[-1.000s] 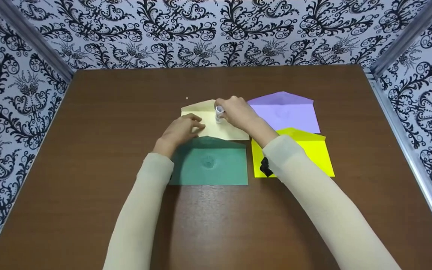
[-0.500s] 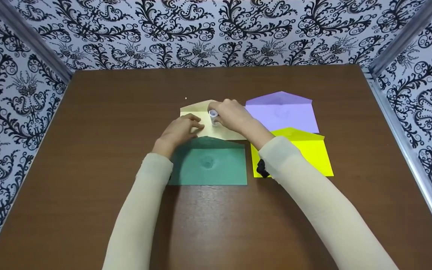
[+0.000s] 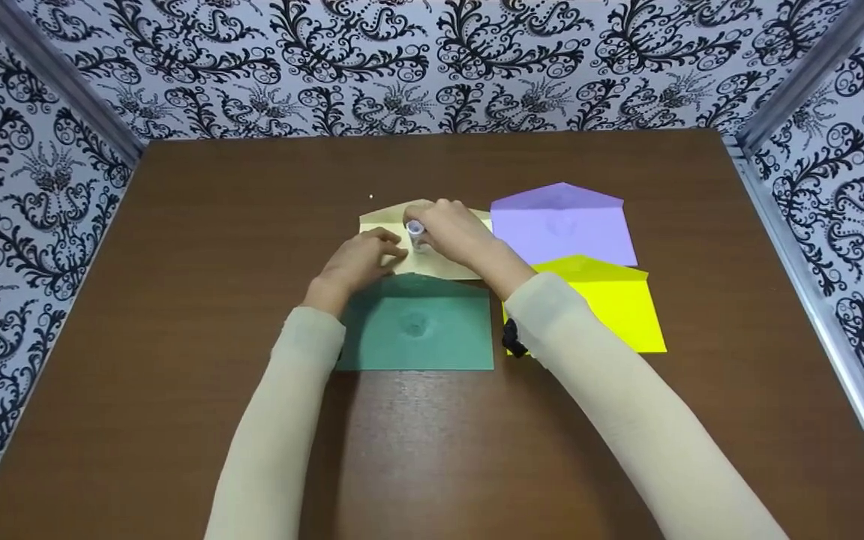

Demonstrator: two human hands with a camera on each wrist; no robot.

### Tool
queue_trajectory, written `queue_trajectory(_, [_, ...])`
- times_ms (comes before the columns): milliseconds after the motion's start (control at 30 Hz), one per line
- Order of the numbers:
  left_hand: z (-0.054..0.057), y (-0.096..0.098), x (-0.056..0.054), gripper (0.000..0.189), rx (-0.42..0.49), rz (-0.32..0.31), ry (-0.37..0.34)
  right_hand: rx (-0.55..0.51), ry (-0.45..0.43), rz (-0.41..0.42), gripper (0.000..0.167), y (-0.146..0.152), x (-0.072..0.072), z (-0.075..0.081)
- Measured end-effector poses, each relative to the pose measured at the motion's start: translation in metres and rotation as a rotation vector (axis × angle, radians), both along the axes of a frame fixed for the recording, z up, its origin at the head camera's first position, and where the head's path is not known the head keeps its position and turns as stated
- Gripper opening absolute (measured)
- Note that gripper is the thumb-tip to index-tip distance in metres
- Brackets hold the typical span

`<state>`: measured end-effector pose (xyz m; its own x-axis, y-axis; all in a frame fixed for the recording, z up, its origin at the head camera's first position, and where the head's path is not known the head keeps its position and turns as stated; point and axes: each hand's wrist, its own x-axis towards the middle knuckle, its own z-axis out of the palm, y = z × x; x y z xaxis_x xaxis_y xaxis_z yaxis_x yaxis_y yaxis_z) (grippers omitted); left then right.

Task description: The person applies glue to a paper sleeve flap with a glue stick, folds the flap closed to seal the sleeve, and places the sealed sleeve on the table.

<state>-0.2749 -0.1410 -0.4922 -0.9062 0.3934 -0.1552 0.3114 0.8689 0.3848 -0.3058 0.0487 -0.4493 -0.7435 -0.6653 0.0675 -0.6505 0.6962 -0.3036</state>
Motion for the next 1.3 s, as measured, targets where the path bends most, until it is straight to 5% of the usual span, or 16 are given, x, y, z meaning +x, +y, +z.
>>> queue_trajectory(867, [-0.002,0.002,0.001,0.035,-0.006,0.020,-0.018,0.027,0.002,-0.168,0.023,0.007,-0.005,-0.002])
queue_trajectory(1300, [-0.002,0.000,0.000,0.035,-0.015,0.033,-0.030,0.039,-0.044,-0.181,0.025,0.014,-0.006,0.002])
